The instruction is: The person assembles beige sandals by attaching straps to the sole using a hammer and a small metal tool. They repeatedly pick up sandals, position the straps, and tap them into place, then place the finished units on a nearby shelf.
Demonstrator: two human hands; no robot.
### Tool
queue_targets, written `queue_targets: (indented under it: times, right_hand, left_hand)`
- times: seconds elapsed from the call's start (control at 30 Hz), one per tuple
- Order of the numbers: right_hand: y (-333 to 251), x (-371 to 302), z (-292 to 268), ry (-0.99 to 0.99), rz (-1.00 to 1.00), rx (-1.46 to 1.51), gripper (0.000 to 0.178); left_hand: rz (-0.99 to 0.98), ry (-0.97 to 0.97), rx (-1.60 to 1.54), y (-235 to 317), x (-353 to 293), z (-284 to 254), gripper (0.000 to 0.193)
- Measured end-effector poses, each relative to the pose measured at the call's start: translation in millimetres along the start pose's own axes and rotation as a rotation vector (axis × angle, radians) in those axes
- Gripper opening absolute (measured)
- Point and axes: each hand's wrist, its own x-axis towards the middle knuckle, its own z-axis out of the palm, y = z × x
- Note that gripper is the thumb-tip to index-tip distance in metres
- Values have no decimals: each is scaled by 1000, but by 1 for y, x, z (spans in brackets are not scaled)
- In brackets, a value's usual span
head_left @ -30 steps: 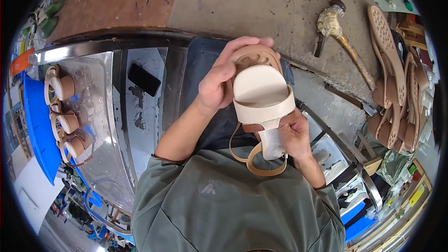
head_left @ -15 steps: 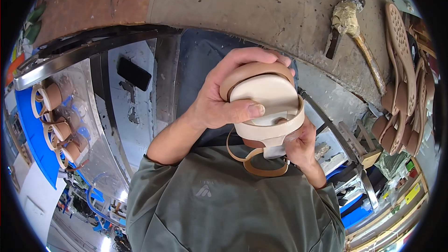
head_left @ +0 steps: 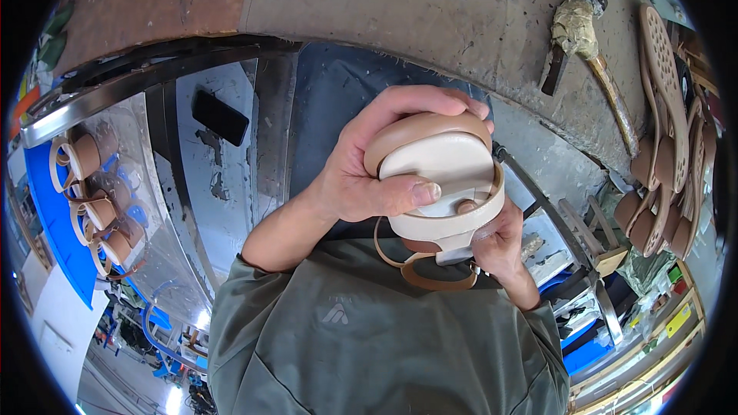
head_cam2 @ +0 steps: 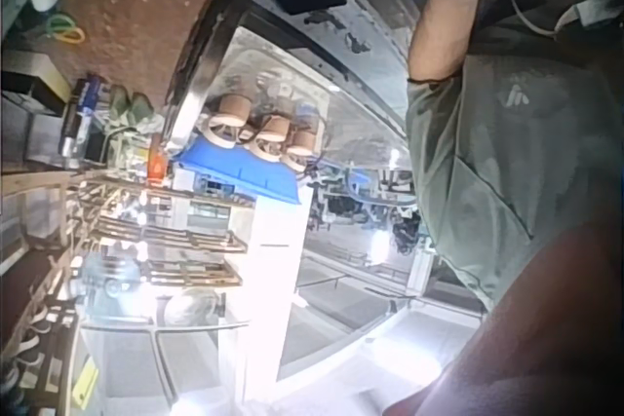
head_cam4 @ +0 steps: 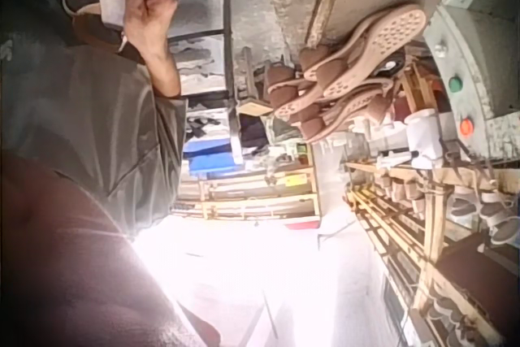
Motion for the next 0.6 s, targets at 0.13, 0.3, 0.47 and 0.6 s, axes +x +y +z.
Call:
queue_targets:
  times: [0.13, 0.3, 0.47, 0.6]
  right_hand:
    - [-2, -4, -2, -29, 47, 49, 30]
    - [2, -6, -1, -12, 91, 141, 26]
    - [5, -11, -3, -58, 106, 190, 31]
    - [1, -12, 0, -60, 153, 257, 17]
  left_hand:
    - [-12, 9, -24, 1, -3, 5, 58]
    - [-115, 62, 162, 16, -5, 13, 56]
    - [-246, 79, 741, 58, 0, 34, 38]
    - [-185, 30, 874, 63, 4, 40, 36]
